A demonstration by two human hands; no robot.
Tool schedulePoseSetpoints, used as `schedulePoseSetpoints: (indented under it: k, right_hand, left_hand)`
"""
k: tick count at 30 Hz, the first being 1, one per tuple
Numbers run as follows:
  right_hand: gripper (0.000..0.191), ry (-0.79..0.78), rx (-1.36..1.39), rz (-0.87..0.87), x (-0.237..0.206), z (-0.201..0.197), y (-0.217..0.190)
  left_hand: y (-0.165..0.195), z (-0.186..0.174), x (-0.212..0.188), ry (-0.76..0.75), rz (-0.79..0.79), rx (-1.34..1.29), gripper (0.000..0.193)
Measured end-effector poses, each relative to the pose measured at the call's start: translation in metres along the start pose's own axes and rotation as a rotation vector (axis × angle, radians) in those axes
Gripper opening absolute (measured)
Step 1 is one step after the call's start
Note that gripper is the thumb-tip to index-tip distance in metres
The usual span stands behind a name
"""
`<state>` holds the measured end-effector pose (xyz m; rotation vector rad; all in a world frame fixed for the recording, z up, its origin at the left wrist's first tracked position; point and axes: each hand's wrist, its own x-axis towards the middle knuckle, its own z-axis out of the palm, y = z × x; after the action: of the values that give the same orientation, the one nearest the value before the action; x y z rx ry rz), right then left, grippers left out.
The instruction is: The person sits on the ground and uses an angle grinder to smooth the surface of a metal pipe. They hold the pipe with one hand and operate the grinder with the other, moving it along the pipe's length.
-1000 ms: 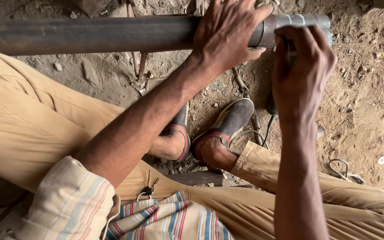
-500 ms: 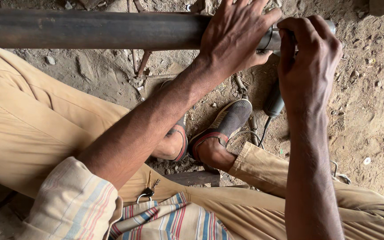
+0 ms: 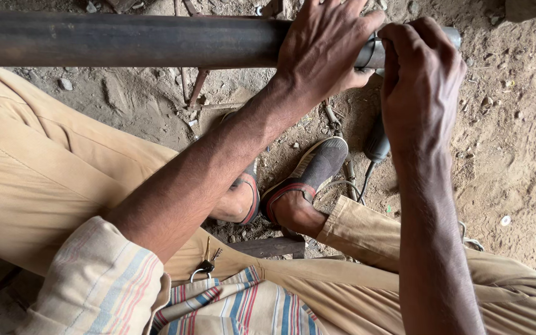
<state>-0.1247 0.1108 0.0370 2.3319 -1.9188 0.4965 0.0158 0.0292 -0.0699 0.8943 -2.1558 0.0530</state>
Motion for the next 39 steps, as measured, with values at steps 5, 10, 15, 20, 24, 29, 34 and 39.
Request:
schedulePoseSetpoints:
  k: [5, 10, 15, 20, 24, 29, 34, 39]
  right_hand:
    - [0.016, -0.018, 0.037, 0.08, -0.014, 0.005, -0.003]
    - [0.012, 0.004, 0.014, 0.088, -0.022, 0.008, -0.008]
    - [0.012, 0.098, 0.069, 0.087, -0.032, -0.006, -0.004]
    - [0.008, 0.152, 0.03, 0.233, -0.061, -0.024, -0.008]
    - [0.008, 0.168, 0.135, 0.325, -0.093, -0.028, -0.023]
    - [0.005, 0.091, 0.159, 0.528, -0.121, -0.029, -0.043]
    - [0.008, 0.177, 0.334, 0.521, -0.127, -0.032, -0.057]
    - [0.009, 0.156, 0.38, 0.592, -0.118, -0.037, -0.063]
  left_hand:
    - [0.003, -0.002, 0.01, -0.279, -0.111, -0.094, 0.081]
    - [0.003, -0.012, 0.013, -0.309, -0.12, -0.11, 0.074]
    - [-0.002, -0.009, 0.015, -0.276, -0.078, -0.135, 0.082]
    - [-0.004, -0.004, 0.014, -0.287, -0.098, -0.155, 0.084]
    - [-0.007, -0.004, 0.017, -0.294, -0.08, -0.126, 0.075]
    - [-0.012, -0.012, 0.02, -0.304, -0.103, -0.154, 0.07]
    - [-0.024, -0.038, 0.017, -0.35, -0.117, -0.191, 0.068]
    - [-0.044, -0.074, 0.012, -0.425, -0.101, -0.13, 0.062]
